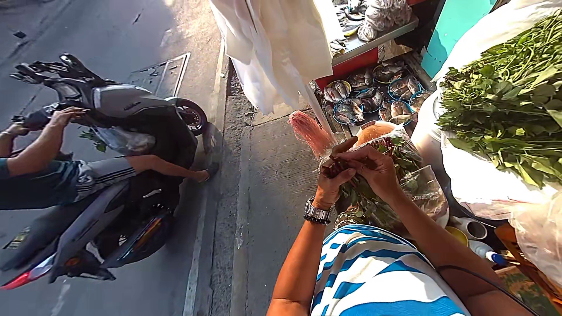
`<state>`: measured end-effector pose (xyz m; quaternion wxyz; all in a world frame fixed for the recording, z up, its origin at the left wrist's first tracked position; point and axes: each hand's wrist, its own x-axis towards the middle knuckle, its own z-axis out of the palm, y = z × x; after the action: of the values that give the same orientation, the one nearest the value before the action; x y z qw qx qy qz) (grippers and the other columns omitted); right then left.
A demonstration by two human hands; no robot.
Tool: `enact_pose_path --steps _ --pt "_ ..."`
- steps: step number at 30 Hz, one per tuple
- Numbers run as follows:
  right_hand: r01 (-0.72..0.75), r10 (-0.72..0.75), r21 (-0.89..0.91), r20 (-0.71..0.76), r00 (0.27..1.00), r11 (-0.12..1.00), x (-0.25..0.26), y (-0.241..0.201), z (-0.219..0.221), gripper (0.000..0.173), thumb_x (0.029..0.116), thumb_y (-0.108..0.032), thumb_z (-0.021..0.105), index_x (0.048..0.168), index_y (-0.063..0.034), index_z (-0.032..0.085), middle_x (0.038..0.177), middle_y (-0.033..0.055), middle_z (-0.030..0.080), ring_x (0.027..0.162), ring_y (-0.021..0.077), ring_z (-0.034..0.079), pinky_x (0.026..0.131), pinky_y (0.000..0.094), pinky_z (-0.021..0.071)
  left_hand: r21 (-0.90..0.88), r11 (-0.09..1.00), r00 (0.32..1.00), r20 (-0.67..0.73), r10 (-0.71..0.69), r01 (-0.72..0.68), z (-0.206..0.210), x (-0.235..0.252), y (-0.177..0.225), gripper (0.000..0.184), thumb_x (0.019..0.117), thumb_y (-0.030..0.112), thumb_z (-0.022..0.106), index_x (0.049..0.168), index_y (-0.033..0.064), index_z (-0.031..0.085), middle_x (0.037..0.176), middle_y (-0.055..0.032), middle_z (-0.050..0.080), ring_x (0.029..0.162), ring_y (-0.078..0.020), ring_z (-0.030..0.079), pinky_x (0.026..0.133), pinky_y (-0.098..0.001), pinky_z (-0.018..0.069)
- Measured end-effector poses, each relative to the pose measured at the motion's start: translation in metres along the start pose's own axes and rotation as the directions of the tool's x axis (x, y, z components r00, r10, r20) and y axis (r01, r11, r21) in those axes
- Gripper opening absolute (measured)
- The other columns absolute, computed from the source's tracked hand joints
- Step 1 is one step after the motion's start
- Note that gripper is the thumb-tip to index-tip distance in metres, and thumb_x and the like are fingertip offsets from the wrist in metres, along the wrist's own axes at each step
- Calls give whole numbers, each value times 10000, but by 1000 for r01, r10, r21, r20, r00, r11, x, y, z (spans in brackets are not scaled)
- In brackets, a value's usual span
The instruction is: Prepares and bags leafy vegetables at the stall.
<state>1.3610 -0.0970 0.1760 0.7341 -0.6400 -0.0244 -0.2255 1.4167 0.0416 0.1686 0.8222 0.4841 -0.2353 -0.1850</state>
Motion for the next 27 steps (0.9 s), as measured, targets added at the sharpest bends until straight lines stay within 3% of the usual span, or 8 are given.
enact_pose_path --steps 3,5,7,10,15,22,25,27 --pt "163 -158 -224 38 987 961 -3 9 -4 152 989 -124 655 1020 -12 753 1120 68 695 1112 108 649 974 281 556 -32 997 996 -66 68 -70 3 1 -5 294 837 255 832 1093 138 746 1278 -86 701 1206 -193 650 1018 -361 538" --pt "158 -116 -275 162 980 948 -7 6 -13 359 1019 -330 620 1208 -46 732 1299 78 672 1260 157 606 1070 359 524 -67 992 988 -116 99 -107 1 3 -4 259 868 272 802 1061 123 712 1264 -156 701 1245 -288 639 1055 -438 518" --pt "101 17 -383 292 956 918 -8 2 -18 693 909 -533 702 1444 -107 589 1453 83 586 1366 205 527 1134 440 456 -96 989 971 -222 88 -112 4 5 0 278 860 273 821 1060 120 704 1148 -150 739 1123 -271 704 981 -431 571" --pt "29 216 -591 340 915 806 -12 -2 -7 984 777 -381 837 1575 -68 353 1468 184 542 1352 328 529 1126 541 420 -88 993 957 -285 48 -77 14 7 7 229 880 219 798 1049 119 680 1067 -136 750 1023 -236 730 888 -392 603" --pt "100 52 -656 208 977 748 -18 16 6 667 781 -270 824 1274 105 576 1074 229 708 936 353 722 782 533 588 -122 990 925 -363 -111 71 31 13 22 107 902 106 716 1002 110 679 897 -118 754 830 -200 749 757 -351 622" --pt "90 -50 -591 82 995 802 -22 26 8 603 775 -181 795 1245 125 574 993 234 717 884 347 726 762 524 589 126 990 980 -194 -37 62 20 0 18 943 701 443 923 1451 197 408 1316 12 647 1153 -102 642 941 -287 565" --pt "244 -213 -667 129 969 705 -29 43 14 538 772 -203 804 1162 120 623 1013 250 712 885 379 727 742 522 599 173 985 968 -243 70 -28 23 -6 3 614 745 218 904 1273 87 620 1233 -52 700 1131 -157 665 957 -329 567" --pt "248 -87 -694 259 962 676 -32 39 10 626 801 -282 804 1225 133 605 1143 280 690 1058 414 693 914 550 554 236 969 974 -194 120 -72 16 -5 -2 278 825 57 796 1079 33 686 1142 -134 741 1141 -259 688 1019 -419 547"
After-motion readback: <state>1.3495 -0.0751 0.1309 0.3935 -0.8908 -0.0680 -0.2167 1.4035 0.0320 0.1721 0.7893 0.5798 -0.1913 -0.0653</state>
